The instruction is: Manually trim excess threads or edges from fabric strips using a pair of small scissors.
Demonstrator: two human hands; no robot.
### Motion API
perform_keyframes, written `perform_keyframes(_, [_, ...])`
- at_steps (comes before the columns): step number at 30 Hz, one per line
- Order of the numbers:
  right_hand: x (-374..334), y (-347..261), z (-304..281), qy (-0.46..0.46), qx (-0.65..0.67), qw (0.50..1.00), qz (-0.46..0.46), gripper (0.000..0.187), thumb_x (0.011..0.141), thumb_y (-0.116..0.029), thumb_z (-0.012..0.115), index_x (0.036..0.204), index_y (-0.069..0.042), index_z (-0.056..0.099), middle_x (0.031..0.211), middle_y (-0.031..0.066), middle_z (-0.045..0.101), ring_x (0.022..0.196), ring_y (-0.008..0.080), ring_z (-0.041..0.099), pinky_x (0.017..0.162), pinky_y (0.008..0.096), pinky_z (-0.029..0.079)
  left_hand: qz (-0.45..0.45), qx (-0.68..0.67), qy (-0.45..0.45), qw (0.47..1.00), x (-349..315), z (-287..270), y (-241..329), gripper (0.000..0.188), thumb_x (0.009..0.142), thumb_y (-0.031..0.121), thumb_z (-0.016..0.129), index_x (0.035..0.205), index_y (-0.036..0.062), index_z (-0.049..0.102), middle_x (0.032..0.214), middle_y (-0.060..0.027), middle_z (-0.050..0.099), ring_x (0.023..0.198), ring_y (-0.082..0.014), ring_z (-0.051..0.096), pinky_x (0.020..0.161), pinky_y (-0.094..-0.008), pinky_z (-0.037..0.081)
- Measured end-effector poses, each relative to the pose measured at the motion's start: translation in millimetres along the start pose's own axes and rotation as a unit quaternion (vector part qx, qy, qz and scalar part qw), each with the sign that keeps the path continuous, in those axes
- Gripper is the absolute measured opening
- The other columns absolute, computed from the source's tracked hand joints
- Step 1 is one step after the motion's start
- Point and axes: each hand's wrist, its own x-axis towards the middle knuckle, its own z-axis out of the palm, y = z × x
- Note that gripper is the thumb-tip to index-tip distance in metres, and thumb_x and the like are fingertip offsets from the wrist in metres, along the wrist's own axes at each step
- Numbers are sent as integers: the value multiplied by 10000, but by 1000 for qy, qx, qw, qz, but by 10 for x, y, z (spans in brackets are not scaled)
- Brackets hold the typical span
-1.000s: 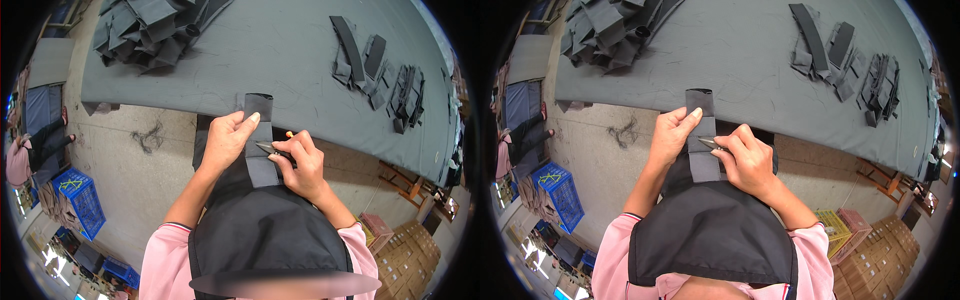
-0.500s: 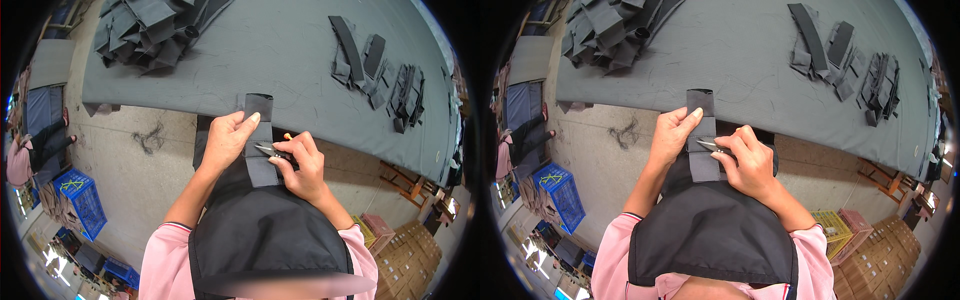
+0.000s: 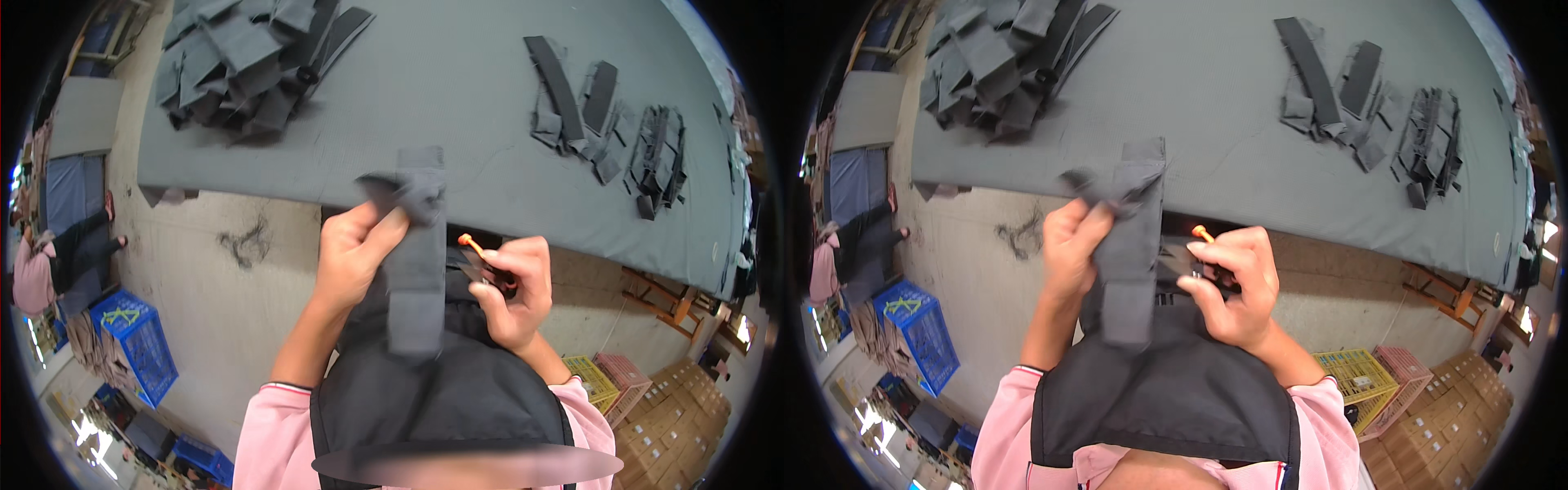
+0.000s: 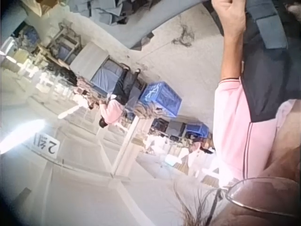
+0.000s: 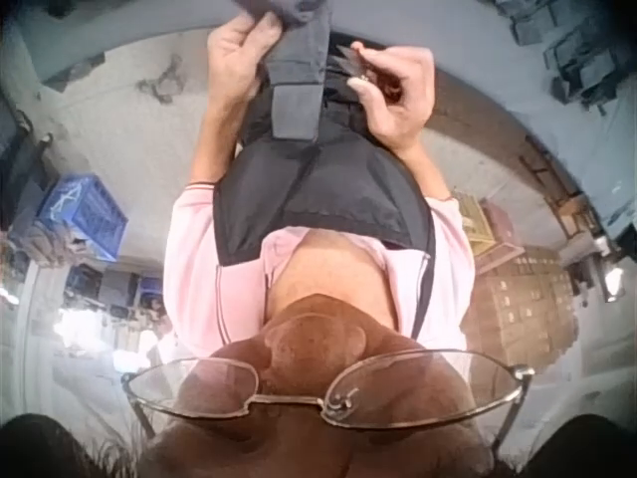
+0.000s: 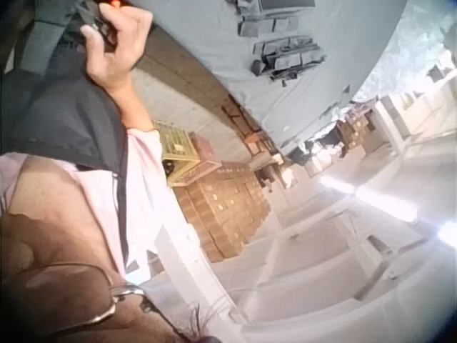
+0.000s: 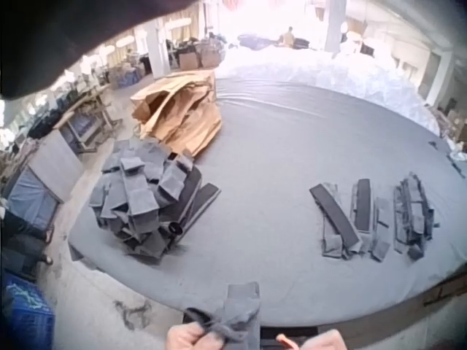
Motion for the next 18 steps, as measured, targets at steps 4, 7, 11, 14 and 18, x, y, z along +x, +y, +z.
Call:
perform_keyframes(4, [168,189,129,-65,93,979,170,372,719,-27,753,1063,-36,611,823,43,532,648,117,483,569,234,417,-165,-306,56,936,289,-193,-403,203,970,211,494,1007,24,565,840,-58,594,674,-148,542,626,-277,472])
perform_keyframes(7, [160,266,-6,-69,50,988,132,180,831,-1,657,1005,-36,630,755,31,583,610,120,505,595,256,436,-58,-188,65,978,212,-347,-499,253,919,203,598,1040,-18,569,931,-73,603,844,-160,571,802,-317,456])
perform_keyframes(11, [626,565,-445,3,-69,982,176,130,890,-97,608,984,-14,639,786,61,583,620,135,523,585,261,438,231,106,-13,967,377,-536,186,193,905,190,606,915,-2,586,876,-51,561,837,-132,502,759,-264,395])
perform_keyframes(14, [1042,1231,-650,66,-204,975,61,164,889,-115,605,989,9,640,822,61,574,612,152,526,609,274,460,404,393,-67,823,708,-686,1022,307,926,286,559,851,-12,560,816,-76,535,797,-161,491,711,-264,368])
perform_keyframes(18, [1522,1338,-785,78,-299,946,96,347,808,-254,703,1051,-30,600,989,112,577,805,287,623,697,393,497,343,639,28,688,1022,-1006,1763,348,930,352,533,861,12,558,810,-112,540,830,-240,516,794,-353,384])
